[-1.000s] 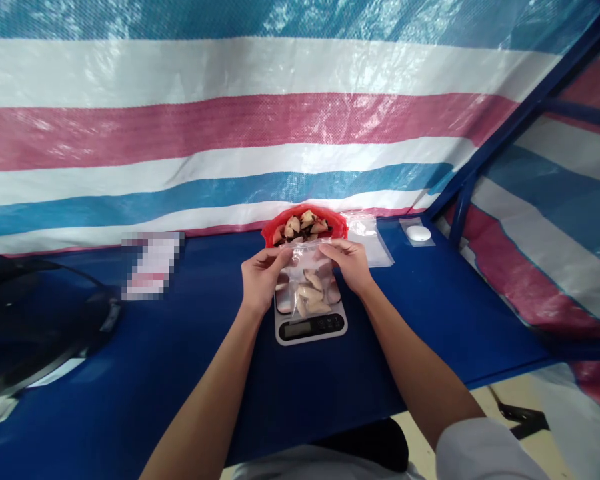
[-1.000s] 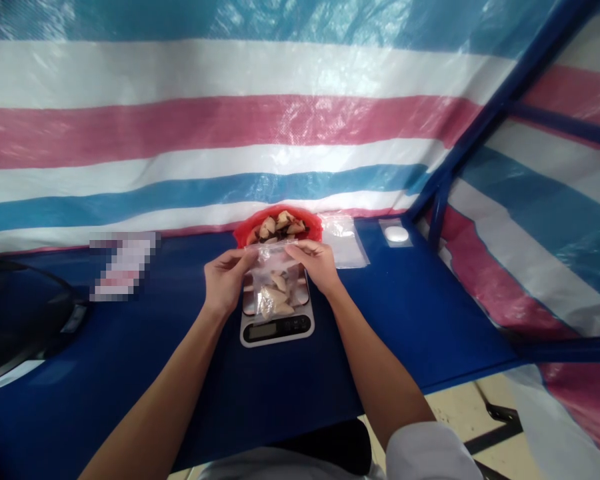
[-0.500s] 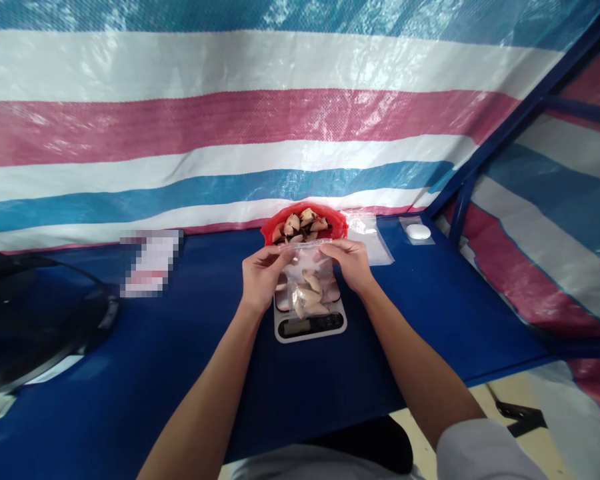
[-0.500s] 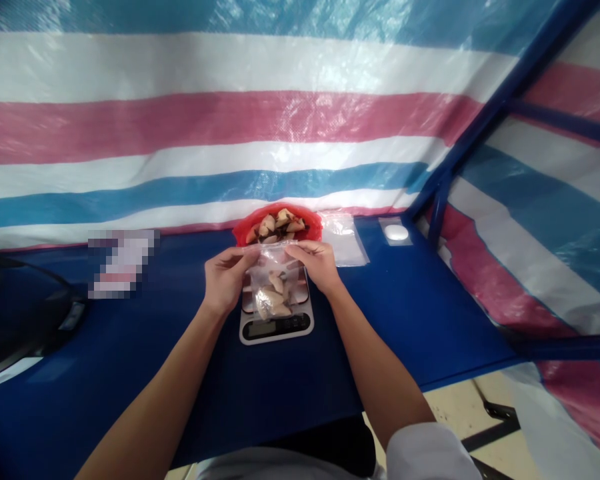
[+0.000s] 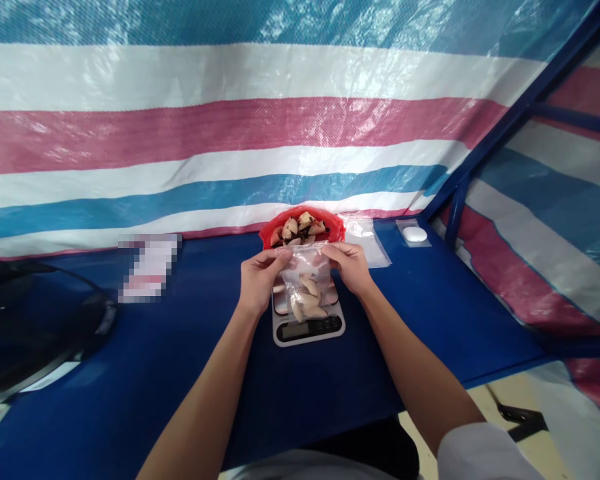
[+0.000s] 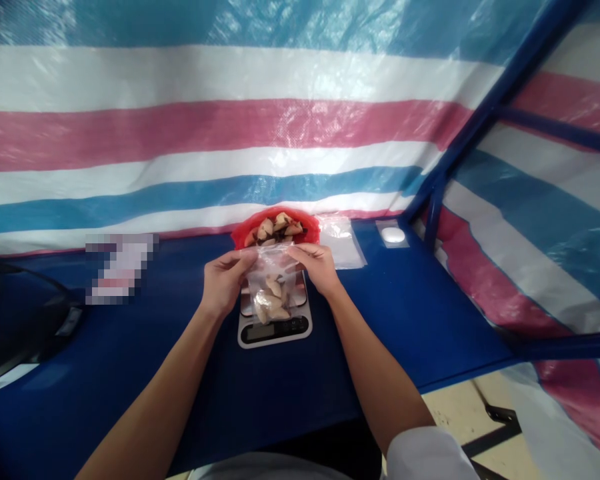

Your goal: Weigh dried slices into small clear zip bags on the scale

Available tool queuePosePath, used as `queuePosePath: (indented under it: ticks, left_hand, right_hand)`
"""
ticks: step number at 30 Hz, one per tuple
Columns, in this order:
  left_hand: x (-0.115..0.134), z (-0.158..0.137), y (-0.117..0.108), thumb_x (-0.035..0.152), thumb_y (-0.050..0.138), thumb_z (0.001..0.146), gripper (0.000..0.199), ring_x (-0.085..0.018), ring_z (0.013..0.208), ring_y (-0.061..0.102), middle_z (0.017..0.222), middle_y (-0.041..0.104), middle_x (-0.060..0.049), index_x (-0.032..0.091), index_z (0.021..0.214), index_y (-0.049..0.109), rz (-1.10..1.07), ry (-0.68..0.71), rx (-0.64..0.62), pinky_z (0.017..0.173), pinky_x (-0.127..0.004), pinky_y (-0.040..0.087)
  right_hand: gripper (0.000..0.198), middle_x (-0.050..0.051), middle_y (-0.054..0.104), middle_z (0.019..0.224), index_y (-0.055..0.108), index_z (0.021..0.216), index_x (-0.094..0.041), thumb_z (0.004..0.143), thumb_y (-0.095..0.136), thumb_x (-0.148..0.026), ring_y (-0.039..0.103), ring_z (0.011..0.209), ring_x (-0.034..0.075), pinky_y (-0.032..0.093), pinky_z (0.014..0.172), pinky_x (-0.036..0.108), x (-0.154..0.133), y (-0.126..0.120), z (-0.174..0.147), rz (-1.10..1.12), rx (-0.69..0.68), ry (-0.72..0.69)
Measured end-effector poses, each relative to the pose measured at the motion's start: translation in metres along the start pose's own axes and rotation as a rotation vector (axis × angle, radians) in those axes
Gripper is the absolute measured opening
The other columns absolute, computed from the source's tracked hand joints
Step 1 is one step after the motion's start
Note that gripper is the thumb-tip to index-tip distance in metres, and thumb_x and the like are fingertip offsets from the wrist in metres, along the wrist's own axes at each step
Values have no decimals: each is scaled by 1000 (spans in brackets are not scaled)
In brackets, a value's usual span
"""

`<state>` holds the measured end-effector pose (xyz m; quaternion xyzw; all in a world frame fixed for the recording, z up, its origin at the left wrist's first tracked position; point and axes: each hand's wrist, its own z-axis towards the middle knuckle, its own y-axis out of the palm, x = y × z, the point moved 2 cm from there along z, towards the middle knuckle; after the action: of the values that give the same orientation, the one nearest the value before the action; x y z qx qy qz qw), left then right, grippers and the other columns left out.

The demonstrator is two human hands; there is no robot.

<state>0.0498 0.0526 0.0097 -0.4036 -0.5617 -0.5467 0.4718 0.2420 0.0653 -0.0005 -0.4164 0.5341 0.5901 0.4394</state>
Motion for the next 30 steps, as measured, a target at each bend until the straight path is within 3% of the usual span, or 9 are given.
queuePosePath:
  ticks: [8,15,22,30]
  left_hand:
    - [0,-1,0,42,89,64,30,-14,56,63,69,74,-3,16,74,77,-16,-41,-15,53,-24,50]
    - [-2,1,-4,43,88,66,29,-17,62,67,72,76,-5,17,71,77,44,18,-21,55,-25,51]
    - [-1,1,-4,43,88,67,29,-15,60,65,69,75,-4,17,66,75,59,16,-41,55,-24,51]
    - [5,-2,1,42,90,63,28,-15,60,65,66,75,-3,17,73,80,76,13,-44,61,-26,54]
  right_hand:
    - [23,4,76,69,80,70,-21,72,82,-44,69,61,18,58,63,32,-1,0,-2,-75,29,-37]
    - [25,2,75,69,79,70,-21,72,81,-46,65,58,17,54,58,29,-2,1,-2,-80,37,-42]
    - [24,1,74,67,77,67,-21,75,80,-43,61,59,15,48,56,26,0,0,-1,-76,-28,-98]
    - [28,1,73,68,75,64,-21,76,77,-46,63,62,16,50,63,28,3,0,1,-114,-42,-91]
